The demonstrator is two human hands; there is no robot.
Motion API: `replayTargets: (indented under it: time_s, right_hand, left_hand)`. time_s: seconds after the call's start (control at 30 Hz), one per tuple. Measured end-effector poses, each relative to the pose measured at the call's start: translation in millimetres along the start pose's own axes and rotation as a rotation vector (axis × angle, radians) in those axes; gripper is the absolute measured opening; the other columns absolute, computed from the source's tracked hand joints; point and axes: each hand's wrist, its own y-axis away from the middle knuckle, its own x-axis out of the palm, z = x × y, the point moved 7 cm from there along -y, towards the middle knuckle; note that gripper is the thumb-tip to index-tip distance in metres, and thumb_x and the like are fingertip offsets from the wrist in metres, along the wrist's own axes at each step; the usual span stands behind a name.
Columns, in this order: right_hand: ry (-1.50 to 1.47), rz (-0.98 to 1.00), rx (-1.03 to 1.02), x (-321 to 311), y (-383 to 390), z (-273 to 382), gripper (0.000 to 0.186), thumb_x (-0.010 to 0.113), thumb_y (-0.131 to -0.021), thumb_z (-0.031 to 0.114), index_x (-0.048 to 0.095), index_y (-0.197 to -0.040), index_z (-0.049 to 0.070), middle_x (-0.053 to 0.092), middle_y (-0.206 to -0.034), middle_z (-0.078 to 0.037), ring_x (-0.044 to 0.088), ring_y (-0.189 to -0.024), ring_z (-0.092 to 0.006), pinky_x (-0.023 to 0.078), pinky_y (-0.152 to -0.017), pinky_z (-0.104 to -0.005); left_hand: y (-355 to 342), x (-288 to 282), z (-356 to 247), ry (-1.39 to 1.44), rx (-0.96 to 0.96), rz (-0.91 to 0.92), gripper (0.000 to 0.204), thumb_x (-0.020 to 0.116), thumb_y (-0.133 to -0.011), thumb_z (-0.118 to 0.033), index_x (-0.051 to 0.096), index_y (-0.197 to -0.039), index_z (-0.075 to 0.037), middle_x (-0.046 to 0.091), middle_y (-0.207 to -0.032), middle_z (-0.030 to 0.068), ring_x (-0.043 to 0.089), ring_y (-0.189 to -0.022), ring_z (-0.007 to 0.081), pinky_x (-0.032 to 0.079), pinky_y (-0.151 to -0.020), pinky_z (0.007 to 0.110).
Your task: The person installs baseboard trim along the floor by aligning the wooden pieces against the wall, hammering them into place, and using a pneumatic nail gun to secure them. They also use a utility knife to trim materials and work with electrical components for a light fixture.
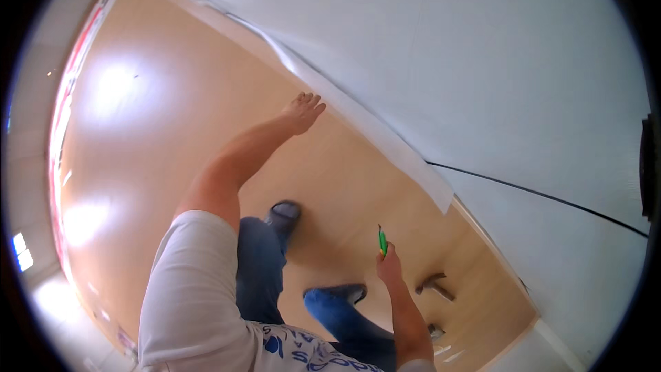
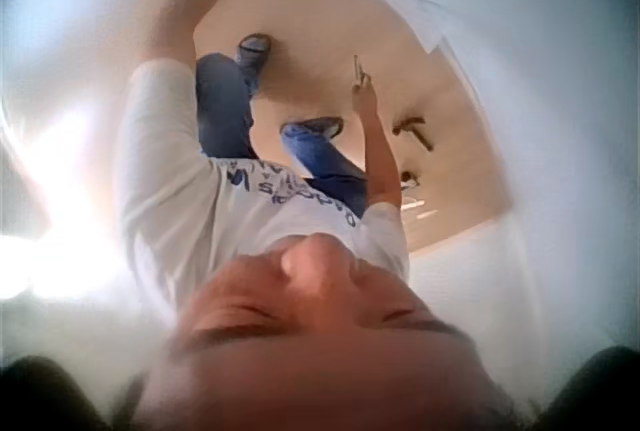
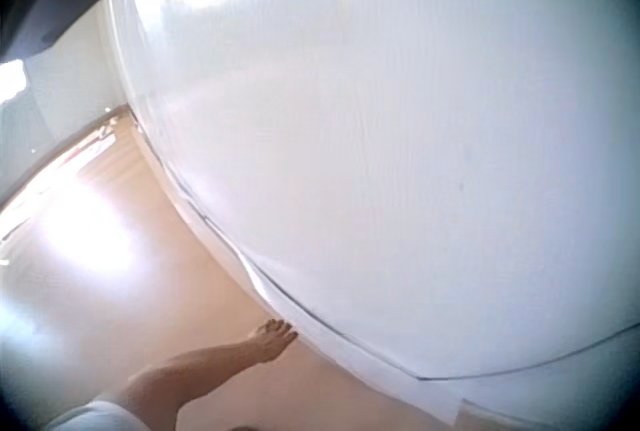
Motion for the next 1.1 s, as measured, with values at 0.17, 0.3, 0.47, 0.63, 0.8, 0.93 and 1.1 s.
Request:
replayTargets:
  time_s: [0.17, 0.3, 0.47, 0.63, 0.8, 0.93, 1.1]
  right_hand:
    - [-0.023, -0.244, -0.304, 12.9, -57.3, 8.8, 0.043, 0.059, -0.094, 0.018, 0.047, -0.132, 0.003, 0.064, -0.113, -0.028, 0.062, -0.104, -0.0478, 0.051, -0.085, -0.0522]
    - [-0.061, -0.207, -0.175, 6.9, -48.5, 1.9, 0.046, 0.06, -0.094, 0.019, 0.046, -0.134, 0.002, 0.063, -0.114, -0.029, 0.062, -0.105, -0.048, 0.05, -0.087, -0.0516]
    - [-0.122, -0.198, -0.168, 2.8, -25.5, 6.8, 0.045, 0.059, -0.095, 0.021, 0.046, -0.134, 0.001, 0.06, -0.117, -0.03, 0.059, -0.108, -0.0482, 0.049, -0.09, -0.0501]
    - [0.024, -0.269, -0.291, -24.1, -62.0, 9.6, 0.042, 0.057, -0.096, 0.015, 0.048, -0.134, 0.0, 0.059, -0.12, -0.028, 0.059, -0.109, -0.048, 0.049, -0.091, -0.0511]
    - [0.101, -0.466, -0.419, -93.4, -92.9, 63.9, 0.041, 0.057, -0.098, 0.015, 0.048, -0.135, 0.001, 0.06, -0.118, -0.026, 0.06, -0.105, -0.0462, 0.051, -0.086, -0.0504]
    - [0.327, -0.517, -0.414, -118.9, -121.4, 91.3, 0.043, 0.06, -0.096, 0.018, 0.049, -0.135, 0.003, 0.061, -0.11, -0.024, 0.063, -0.099, -0.0422, 0.052, -0.08, -0.0486]
    - [0.546, -0.604, -0.478, -131.0, -138.2, 132.7, 0.046, 0.065, -0.092, 0.018, 0.051, -0.134, 0.004, 0.059, -0.105, -0.018, 0.063, -0.095, -0.0368, 0.054, -0.077, -0.0468]
  left_hand:
    - [-69.6, 27.7, -6.0, 0.056, 0.091, -0.154, 0.082, 0.072, -0.085, -0.043, 0.04, -0.15, -0.005, 0.037, -0.157, 0.0176, 0.026, -0.148, 0.0352, 0.018, -0.122, 0.05]
    - [-67.2, 29.7, -26.4, 0.163, 0.081, -0.125, 0.078, 0.074, -0.081, -0.048, 0.051, -0.143, -0.007, 0.042, -0.153, 0.0193, 0.026, -0.147, 0.0364, 0.025, -0.117, 0.054]
    - [-47.3, 42.2, -73.9, 0.682, 0.105, 0.313, 0.049, 0.072, -0.084, -0.043, 0.066, -0.119, -0.009, 0.063, -0.125, 0.0176, 0.052, -0.122, 0.036, 0.044, -0.1, 0.05]
    - [-86.8, -36.9, -127.2, 0.869, 0.259, -0.375, 0.031, 0.065, -0.092, -0.027, 0.066, -0.115, -0.006, 0.068, -0.111, 0.0152, 0.066, -0.101, 0.0339, 0.052, -0.087, 0.043]
    - [-70.9, -64.5, -127.6, 1.127, 0.2, -0.305, 0.027, 0.063, -0.094, -0.017, 0.065, -0.119, -0.006, 0.068, -0.119, 0.0103, 0.066, -0.108, 0.0271, 0.053, -0.09, 0.039]
    - [-70.0, -41.5, -148.3, 1.124, 0.216, -0.306, 0.024, 0.062, -0.095, -0.015, 0.067, -0.115, -0.004, 0.07, -0.117, 0.0116, 0.066, -0.108, 0.0267, 0.053, -0.091, 0.039]
    - [-88.3, -47.5, -163.2, 1.131, 0.117, -0.293, 0.023, 0.059, -0.096, -0.016, 0.069, -0.114, -0.005, 0.071, -0.112, 0.0119, 0.067, -0.106, 0.0282, 0.053, -0.09, 0.04]
